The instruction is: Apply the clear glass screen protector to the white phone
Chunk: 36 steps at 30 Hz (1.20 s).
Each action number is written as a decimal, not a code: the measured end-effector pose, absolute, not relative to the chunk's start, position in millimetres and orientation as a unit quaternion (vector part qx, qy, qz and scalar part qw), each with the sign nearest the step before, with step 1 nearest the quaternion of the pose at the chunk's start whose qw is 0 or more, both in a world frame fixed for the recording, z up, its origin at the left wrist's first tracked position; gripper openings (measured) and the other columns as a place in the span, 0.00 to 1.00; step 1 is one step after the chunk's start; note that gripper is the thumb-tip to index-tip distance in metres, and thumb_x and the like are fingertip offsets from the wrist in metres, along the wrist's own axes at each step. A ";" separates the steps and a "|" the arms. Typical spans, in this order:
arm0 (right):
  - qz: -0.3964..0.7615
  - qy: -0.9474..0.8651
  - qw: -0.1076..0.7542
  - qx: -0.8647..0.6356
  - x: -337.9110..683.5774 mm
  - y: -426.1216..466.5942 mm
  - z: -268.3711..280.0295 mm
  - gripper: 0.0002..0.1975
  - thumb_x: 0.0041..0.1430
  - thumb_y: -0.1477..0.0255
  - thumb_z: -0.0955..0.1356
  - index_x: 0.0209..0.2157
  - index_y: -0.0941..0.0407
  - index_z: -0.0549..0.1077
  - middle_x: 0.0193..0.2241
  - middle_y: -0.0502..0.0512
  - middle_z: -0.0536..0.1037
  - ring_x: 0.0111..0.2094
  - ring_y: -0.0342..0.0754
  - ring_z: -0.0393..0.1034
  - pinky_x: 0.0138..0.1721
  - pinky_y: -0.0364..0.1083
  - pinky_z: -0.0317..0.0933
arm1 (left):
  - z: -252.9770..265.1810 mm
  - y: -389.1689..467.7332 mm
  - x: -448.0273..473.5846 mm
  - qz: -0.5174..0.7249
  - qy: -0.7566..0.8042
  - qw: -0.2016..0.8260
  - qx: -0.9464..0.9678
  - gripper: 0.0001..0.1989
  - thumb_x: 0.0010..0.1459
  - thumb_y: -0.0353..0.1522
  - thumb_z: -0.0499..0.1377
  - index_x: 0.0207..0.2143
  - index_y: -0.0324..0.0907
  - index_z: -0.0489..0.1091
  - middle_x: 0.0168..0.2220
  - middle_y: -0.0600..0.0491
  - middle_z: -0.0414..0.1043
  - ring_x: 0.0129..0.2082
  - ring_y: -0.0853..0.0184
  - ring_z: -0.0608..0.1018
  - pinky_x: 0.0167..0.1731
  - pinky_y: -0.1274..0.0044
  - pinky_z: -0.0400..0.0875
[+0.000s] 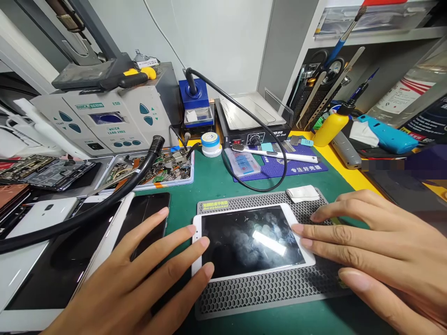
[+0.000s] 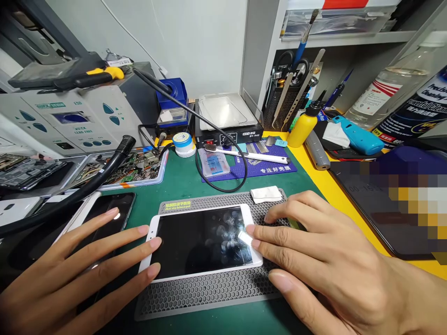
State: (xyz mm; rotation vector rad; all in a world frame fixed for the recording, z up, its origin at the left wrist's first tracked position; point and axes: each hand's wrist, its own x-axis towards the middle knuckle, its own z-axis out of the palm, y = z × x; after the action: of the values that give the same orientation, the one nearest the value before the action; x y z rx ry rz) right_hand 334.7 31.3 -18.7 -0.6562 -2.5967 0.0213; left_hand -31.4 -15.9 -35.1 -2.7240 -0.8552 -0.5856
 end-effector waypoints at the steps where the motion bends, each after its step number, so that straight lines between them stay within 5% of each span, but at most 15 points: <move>1: 0.004 -0.943 0.232 -0.240 334.7 31.5 -18.5 0.21 0.57 0.76 0.66 0.52 0.58 0.77 0.53 0.57 0.80 0.53 0.60 0.75 0.54 0.58 0.69 | -34.5 -15.4 -31.9 -0.183 -0.284 0.116 -0.934 0.16 0.65 0.26 0.52 0.50 0.42 0.75 0.55 0.45 0.76 0.60 0.52 0.72 0.64 0.46 0.57; 6: -0.001 -0.938 0.232 -0.256 334.8 33.3 -17.4 0.19 0.56 0.77 0.66 0.48 0.56 0.78 0.51 0.57 0.81 0.52 0.61 0.75 0.50 0.58 0.71 | -34.3 -13.0 -30.7 -0.172 -0.282 0.116 -0.937 0.16 0.66 0.27 0.52 0.52 0.42 0.73 0.58 0.44 0.74 0.63 0.49 0.69 0.65 0.45 0.54; 12: 0.004 -0.940 0.227 -0.254 330.9 36.0 -14.0 0.20 0.56 0.77 0.65 0.50 0.57 0.78 0.50 0.59 0.81 0.55 0.62 0.73 0.51 0.59 0.71 | -32.9 -10.8 -28.1 -0.186 -0.313 0.101 -0.926 0.24 0.71 0.46 0.45 0.53 0.45 0.74 0.59 0.49 0.74 0.62 0.51 0.70 0.68 0.48 0.50; 18: 0.020 -0.946 0.211 -0.246 329.5 36.4 -14.7 0.21 0.57 0.77 0.65 0.52 0.57 0.78 0.53 0.60 0.80 0.57 0.61 0.72 0.51 0.58 0.71 | -29.7 -12.8 -31.4 -0.199 -0.317 0.110 -0.921 0.23 0.71 0.44 0.45 0.50 0.43 0.75 0.56 0.48 0.76 0.60 0.51 0.72 0.67 0.47 0.52; 24: 0.030 -0.944 0.230 -0.234 332.8 30.6 -20.6 0.21 0.60 0.75 0.65 0.54 0.58 0.76 0.54 0.58 0.79 0.56 0.60 0.73 0.53 0.57 0.70 | -32.6 -17.6 -29.8 -0.219 -0.310 0.136 -0.915 0.14 0.65 0.27 0.53 0.45 0.45 0.77 0.49 0.52 0.79 0.57 0.55 0.75 0.67 0.48 0.55; 36: 0.014 -0.927 0.242 -0.286 334.2 29.7 -17.1 0.16 0.57 0.77 0.66 0.44 0.53 0.80 0.47 0.53 0.83 0.48 0.60 0.77 0.48 0.57 0.72 | -33.0 -15.2 -29.2 -0.160 -0.283 0.126 -0.937 0.16 0.68 0.30 0.50 0.52 0.43 0.73 0.59 0.47 0.73 0.64 0.49 0.68 0.67 0.45 0.51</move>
State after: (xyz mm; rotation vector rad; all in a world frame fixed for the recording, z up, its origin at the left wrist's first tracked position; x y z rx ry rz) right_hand 334.2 29.7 -17.1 -0.7813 -2.5347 0.0380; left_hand -29.2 -15.2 -33.0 -2.7285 -0.8247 -0.4655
